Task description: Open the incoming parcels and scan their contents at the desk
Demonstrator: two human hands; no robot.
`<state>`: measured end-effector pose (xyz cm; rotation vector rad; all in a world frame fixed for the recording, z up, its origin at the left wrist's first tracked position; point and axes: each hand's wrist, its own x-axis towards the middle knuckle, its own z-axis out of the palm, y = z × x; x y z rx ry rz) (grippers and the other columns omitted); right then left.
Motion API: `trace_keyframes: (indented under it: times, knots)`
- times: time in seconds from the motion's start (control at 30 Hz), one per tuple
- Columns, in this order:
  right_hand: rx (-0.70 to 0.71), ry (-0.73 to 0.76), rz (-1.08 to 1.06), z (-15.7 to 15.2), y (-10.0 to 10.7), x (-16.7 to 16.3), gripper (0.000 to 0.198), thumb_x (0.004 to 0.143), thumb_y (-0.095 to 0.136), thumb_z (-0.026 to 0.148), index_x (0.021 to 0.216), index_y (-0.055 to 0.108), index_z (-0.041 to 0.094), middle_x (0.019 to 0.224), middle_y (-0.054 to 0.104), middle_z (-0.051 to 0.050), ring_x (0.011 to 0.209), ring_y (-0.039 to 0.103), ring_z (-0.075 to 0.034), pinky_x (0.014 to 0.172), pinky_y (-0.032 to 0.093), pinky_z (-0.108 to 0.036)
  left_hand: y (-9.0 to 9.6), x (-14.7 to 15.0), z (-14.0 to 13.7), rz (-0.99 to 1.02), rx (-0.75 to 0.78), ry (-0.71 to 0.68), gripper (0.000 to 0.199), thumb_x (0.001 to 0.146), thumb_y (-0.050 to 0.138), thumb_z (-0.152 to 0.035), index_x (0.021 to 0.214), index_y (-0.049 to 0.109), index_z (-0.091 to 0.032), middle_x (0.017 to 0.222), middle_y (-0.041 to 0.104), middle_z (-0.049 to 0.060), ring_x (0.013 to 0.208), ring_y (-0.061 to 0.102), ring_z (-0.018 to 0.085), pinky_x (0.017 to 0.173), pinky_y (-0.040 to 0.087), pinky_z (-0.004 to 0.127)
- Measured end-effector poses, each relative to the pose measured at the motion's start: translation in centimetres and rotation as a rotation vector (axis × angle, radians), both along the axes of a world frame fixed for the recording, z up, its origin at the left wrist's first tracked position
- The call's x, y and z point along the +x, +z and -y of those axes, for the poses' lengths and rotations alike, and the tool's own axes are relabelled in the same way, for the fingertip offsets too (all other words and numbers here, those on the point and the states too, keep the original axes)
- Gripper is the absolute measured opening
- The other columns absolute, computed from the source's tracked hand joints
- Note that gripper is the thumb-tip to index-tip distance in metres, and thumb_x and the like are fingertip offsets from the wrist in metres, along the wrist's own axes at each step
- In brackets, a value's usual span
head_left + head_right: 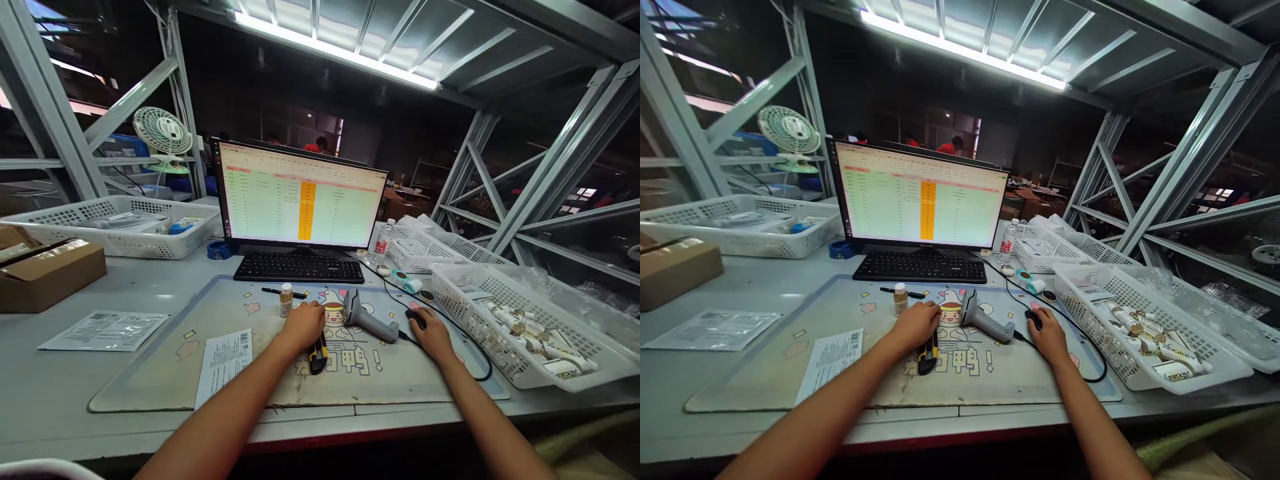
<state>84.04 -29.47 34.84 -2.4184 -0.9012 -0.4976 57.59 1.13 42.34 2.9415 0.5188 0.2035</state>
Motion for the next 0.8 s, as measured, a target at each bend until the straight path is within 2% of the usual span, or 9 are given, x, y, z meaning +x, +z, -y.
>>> trace_keyframes:
  times: [0.1, 0.2, 0.33, 0.4, 0.53, 0.67, 0.73, 0.8]
  knots:
    - [0.007, 0.012, 0.014, 0.0, -0.2, 0.2, 0.039, 0.097, 0.054, 0.045, 0.124, 0.073, 0.024, 0.135, 0.065, -0.010, 0.110, 0.067, -0.028, 0.089, 0.055, -0.040, 0.7, 0.2, 0.4, 0.018, 0.025, 0.025, 0.036, 0.106, 0.046, -0.034, 0.125, 0.072, -0.015, 0.129, 0.069, 0.015, 0.112, 0.069, 0.036, 0.085, 0.056, 0.045]
    - [0.035, -0.010, 0.042, -0.1, -0.2, -0.1, 0.037, 0.097, 0.055, 0.042, 0.126, 0.071, 0.026, 0.136, 0.065, -0.008, 0.110, 0.068, -0.027, 0.087, 0.055, -0.039, 2.2, 1.7, 0.9, 0.049, 0.057, 0.048, 0.036, 0.106, 0.047, -0.032, 0.127, 0.070, -0.013, 0.127, 0.068, 0.019, 0.113, 0.069, 0.038, 0.087, 0.056, 0.046]
    - [0.038, -0.032, 0.027, -0.3, 0.2, -0.8, 0.035, 0.097, 0.055, 0.041, 0.125, 0.070, 0.027, 0.137, 0.064, -0.007, 0.111, 0.067, -0.027, 0.085, 0.055, -0.038, 4.2, 6.3, 0.9, 0.087, 0.062, 0.013, 0.034, 0.105, 0.052, -0.037, 0.125, 0.070, -0.016, 0.123, 0.071, 0.016, 0.113, 0.068, 0.036, 0.090, 0.055, 0.044]
    - [0.026, -0.032, 0.011, -0.2, 0.5, -1.0, 0.036, 0.097, 0.055, 0.041, 0.126, 0.070, 0.025, 0.137, 0.064, -0.008, 0.112, 0.067, -0.028, 0.086, 0.055, -0.039, 4.4, 9.1, 0.4, 0.103, 0.052, 0.002, 0.033, 0.104, 0.054, -0.035, 0.127, 0.069, -0.017, 0.127, 0.070, 0.015, 0.119, 0.065, 0.035, 0.095, 0.054, 0.043]
    - [-0.002, -0.058, -0.017, -0.2, 0.7, -1.0, 0.038, 0.098, 0.054, 0.040, 0.127, 0.070, 0.022, 0.136, 0.064, -0.009, 0.113, 0.065, -0.029, 0.086, 0.054, -0.040, 2.3, 13.5, -1.7, 0.113, 0.020, 0.027, 0.038, 0.103, 0.055, -0.032, 0.136, 0.065, -0.016, 0.138, 0.066, 0.016, 0.130, 0.057, 0.034, 0.106, 0.048, 0.044]
    - [-0.021, -0.053, -0.036, -0.1, 0.6, -0.9, 0.039, 0.098, 0.055, 0.039, 0.130, 0.069, 0.023, 0.137, 0.063, -0.010, 0.114, 0.065, -0.030, 0.086, 0.054, -0.040, -0.3, 15.3, -3.7, 0.144, 0.026, 0.017, 0.049, 0.101, 0.061, -0.038, 0.146, 0.058, -0.019, 0.152, 0.056, 0.015, 0.140, 0.048, 0.035, 0.116, 0.041, 0.047]
    - [-0.022, -0.049, -0.039, -0.1, 0.7, -1.0, 0.038, 0.099, 0.056, 0.039, 0.131, 0.068, 0.023, 0.137, 0.063, -0.009, 0.114, 0.064, -0.029, 0.085, 0.053, -0.039, -1.1, 16.0, -4.1, 0.179, 0.057, -0.026, 0.053, 0.101, 0.062, -0.042, 0.150, 0.055, -0.021, 0.160, 0.048, 0.013, 0.149, 0.038, 0.034, 0.123, 0.031, 0.047]
    - [-0.021, -0.063, -0.041, -0.2, 0.8, -1.3, 0.036, 0.099, 0.057, 0.038, 0.130, 0.068, 0.024, 0.137, 0.063, -0.009, 0.113, 0.065, -0.028, 0.084, 0.053, -0.038, -1.5, 16.8, -4.4, 0.197, 0.086, -0.070, 0.052, 0.102, 0.060, -0.043, 0.150, 0.056, -0.023, 0.162, 0.046, 0.011, 0.151, 0.034, 0.032, 0.126, 0.027, 0.046]
